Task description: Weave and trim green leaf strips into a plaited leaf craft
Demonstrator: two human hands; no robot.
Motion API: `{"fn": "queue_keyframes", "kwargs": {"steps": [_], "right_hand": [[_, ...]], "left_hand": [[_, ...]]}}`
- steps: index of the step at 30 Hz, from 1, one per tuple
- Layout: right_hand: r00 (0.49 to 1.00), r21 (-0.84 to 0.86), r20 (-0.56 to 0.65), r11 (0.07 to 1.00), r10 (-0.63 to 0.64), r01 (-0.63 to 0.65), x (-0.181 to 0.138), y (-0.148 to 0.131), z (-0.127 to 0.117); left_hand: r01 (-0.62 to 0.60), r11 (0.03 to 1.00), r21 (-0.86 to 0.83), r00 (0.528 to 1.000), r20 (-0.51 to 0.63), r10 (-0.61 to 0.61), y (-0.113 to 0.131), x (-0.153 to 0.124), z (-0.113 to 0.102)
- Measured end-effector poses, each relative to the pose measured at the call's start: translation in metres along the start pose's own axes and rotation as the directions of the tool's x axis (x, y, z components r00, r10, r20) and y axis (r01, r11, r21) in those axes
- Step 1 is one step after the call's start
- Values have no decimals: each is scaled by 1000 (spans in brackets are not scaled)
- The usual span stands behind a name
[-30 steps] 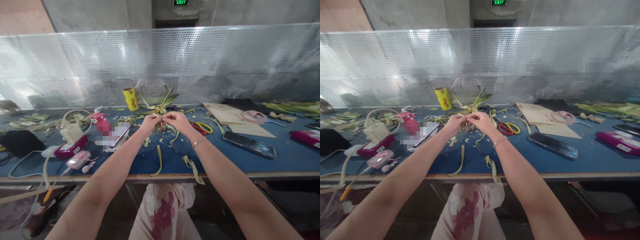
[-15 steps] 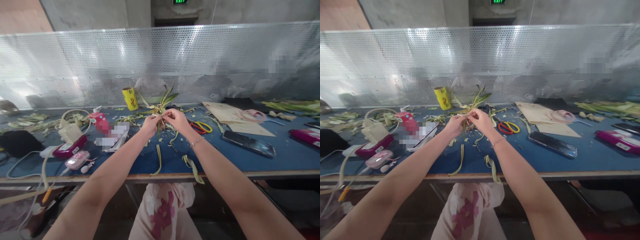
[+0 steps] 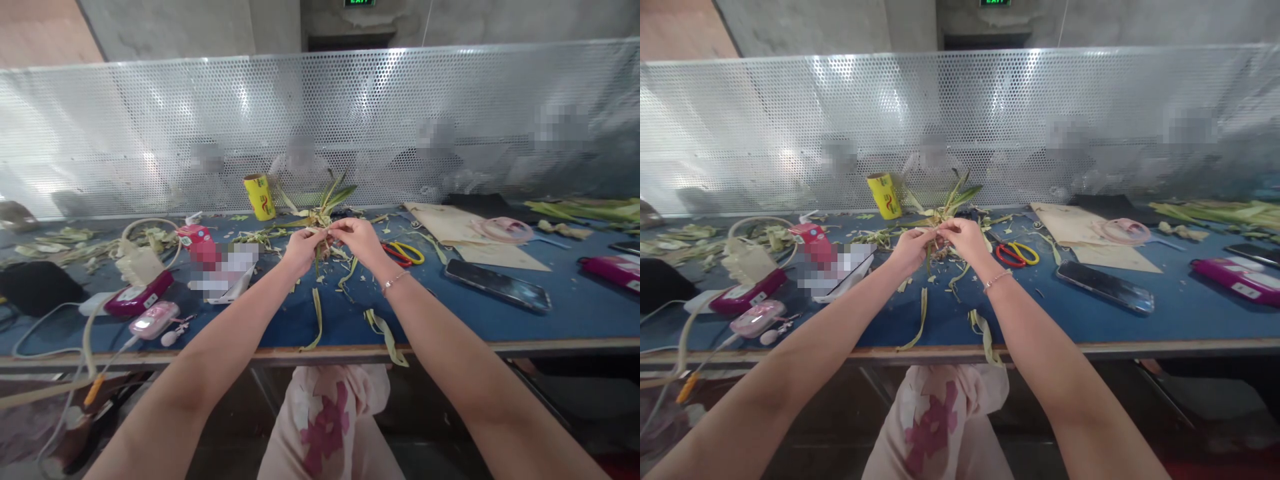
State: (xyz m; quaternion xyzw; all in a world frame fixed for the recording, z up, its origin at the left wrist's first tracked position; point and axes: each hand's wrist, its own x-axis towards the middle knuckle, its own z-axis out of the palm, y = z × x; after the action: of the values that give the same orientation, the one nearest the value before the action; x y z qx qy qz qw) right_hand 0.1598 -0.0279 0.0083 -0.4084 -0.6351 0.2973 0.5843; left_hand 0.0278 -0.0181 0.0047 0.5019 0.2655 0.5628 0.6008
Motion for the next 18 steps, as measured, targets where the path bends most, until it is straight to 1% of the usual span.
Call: {"fn": "queue_keyframes", "kwargs": {"steps": [3,7,10,12,16,18], "right_hand": [[1000,-3,-2,1000,7,-7,1,0,-1],[1000,-41,2,999,-3,3,1,1,-2],[999,-130,13,991,-41,42,2,2,-4],[997,-202,23,977,-70,74,2,1,-5],[992,-304,36,944,-121,126,2,1,-6],[985,-349,34,921,-172,173,2,4,-6]], "left_hand": [[-9,999,52,1000,25,8,1,-1,1],[-94,982,166,995,52,86,1,-1,-1],[-162,944,287,987,56,152,0,-1,-3],[-183,920,346,983,59,174,-1,0,-5],[-199,908,369,978,9,210,-3,2,-6],[-204,911,360,975,-8,221,-4,2,-6]]}}
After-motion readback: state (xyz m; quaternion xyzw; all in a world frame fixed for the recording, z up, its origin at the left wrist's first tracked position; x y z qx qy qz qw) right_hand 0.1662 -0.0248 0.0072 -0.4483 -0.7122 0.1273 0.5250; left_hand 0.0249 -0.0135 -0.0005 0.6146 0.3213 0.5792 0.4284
